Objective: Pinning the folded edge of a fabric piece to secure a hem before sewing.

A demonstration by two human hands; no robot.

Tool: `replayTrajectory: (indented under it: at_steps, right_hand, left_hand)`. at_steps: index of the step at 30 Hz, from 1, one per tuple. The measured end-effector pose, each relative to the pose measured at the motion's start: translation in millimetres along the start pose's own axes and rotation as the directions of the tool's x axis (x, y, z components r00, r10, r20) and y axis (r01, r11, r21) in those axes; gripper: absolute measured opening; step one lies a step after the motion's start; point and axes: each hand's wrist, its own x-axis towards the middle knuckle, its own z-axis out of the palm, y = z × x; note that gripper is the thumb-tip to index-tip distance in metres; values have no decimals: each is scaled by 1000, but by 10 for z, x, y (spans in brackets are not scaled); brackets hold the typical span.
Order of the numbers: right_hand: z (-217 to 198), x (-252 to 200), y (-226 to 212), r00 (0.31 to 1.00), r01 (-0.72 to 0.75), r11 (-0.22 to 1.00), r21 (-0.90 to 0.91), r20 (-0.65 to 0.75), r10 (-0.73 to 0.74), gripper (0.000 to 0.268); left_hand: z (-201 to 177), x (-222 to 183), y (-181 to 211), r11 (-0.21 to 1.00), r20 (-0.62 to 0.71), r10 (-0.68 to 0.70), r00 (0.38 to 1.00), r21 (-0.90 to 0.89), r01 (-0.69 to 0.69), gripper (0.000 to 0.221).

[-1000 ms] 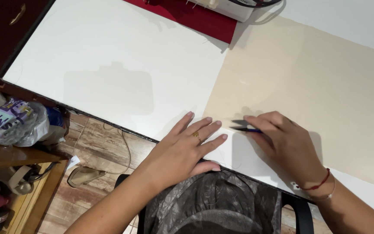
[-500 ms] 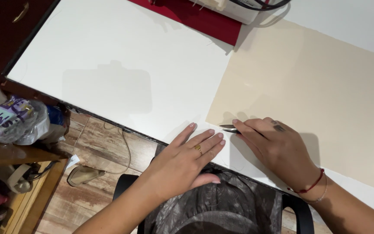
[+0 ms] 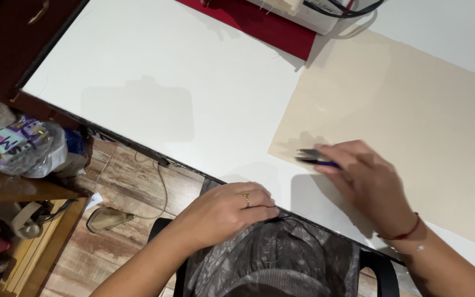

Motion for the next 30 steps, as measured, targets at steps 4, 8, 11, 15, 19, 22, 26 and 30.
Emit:
replayTrajectory:
  at_steps: [4, 8, 11, 15, 19, 22, 26, 30]
  right_hand:
    - [-254, 0, -81, 992, 13, 999, 39, -129, -7, 37]
    - [-355, -259, 1, 987, -43, 995, 90, -148, 57, 37]
    - [-378, -503, 86, 977, -101, 992, 75, -183, 113, 34]
    - [-391, -740, 44, 954, -218, 971, 94, -188, 233, 35]
    - [-336, -953, -4, 915, -314, 927, 205, -194, 353, 36]
    - [-349, -1067, -126, 844, -442, 845, 301, -181, 505, 39]
    - [-372, -1417, -54, 766, -520, 780, 348, -216, 606, 35]
    - [-314, -1962, 236, 712, -524, 767, 371, -303, 633, 40]
  left_hand:
    - [25, -31, -33, 975, -201, 52, 978, -204, -94, 16]
    - [111, -173, -126, 958, -244, -60, 968, -288, -13, 26]
    - [96, -138, -84, 966, -347, -77, 935, -256, -15, 26]
    - [262, -28, -21, 1000, -208, 6, 978, 26, -1, 34]
    - [434, 117, 96, 996, -84, 54, 995, 70, -48, 43]
    - [529, 169, 126, 1000, -95, 23, 995, 7, -23, 28]
    - [-82, 435, 287, 949, -11, -252, 968, -200, 245, 14]
    - [-643, 18, 155, 460, -59, -888, 457, -113, 880, 21]
